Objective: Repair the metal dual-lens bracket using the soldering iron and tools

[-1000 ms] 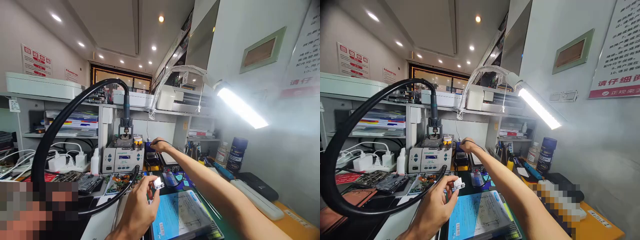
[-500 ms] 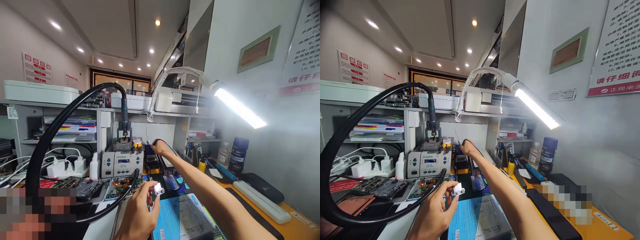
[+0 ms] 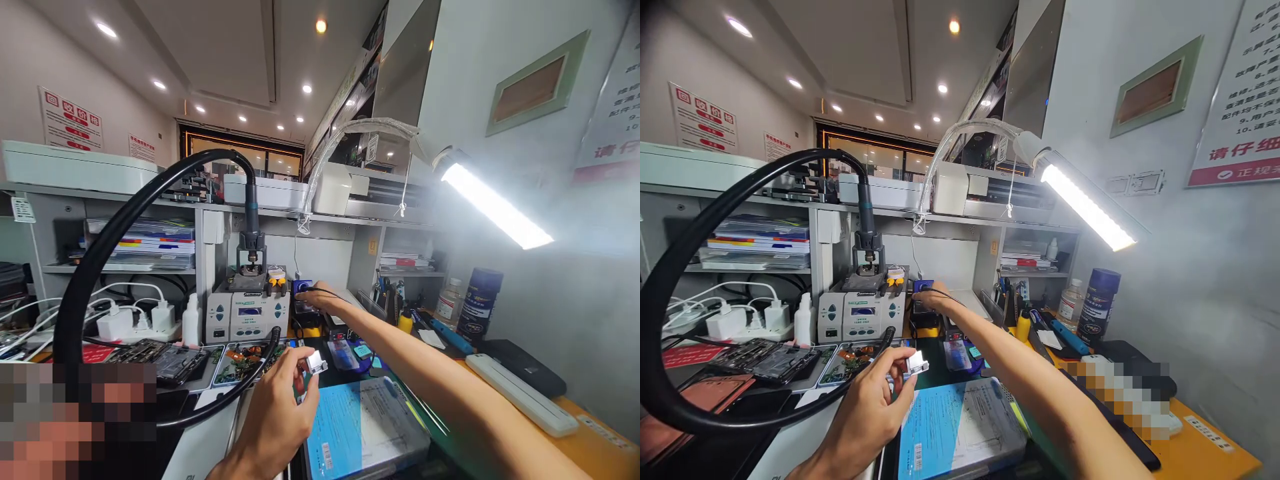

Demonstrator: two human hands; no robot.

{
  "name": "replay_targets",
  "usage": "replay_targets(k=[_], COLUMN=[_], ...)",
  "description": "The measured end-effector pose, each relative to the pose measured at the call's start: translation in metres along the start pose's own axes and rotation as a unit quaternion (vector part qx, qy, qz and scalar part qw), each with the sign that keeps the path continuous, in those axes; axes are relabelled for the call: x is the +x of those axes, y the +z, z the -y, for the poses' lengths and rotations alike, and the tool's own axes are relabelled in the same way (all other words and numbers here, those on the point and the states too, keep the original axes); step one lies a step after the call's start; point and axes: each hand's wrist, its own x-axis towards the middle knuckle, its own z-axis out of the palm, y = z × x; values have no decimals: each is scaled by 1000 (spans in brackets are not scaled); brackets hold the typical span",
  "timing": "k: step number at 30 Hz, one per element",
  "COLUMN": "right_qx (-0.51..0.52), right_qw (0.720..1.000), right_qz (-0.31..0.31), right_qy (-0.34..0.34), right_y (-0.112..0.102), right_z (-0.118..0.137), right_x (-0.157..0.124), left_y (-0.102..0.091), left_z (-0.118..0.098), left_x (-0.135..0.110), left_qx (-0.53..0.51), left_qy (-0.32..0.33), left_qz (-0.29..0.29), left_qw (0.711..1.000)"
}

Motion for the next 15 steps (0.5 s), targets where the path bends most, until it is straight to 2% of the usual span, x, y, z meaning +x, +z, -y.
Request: replay_targets(k=[4, 7, 9, 11, 13, 15], right_qx=[12, 33, 51, 60, 47, 13], right_qw=[990, 980, 981, 988, 995, 998], right_qz=[139, 196, 188, 140, 83, 54], right_qy=[22, -1, -23, -37, -31, 0], right_y=[-5, -30, -55, -81, -103, -118], right_z=[-6, -10, -18, -34, -58, -88], right_x=[-35, -73, -96, -110, -116, -116], left_y=[2, 5, 8, 10, 13, 18], left_z=[4, 6, 7, 7, 6, 6], left_x=[-1, -2, -2, -3, -4, -6], left_qx=[-23, -42, -53, -59, -67, -77], left_qy=[-17, -37, -49, -61, -81, -104], left_qz=[9, 22, 31, 43, 50, 42], left_qw=[1000, 998, 997, 995, 993, 991])
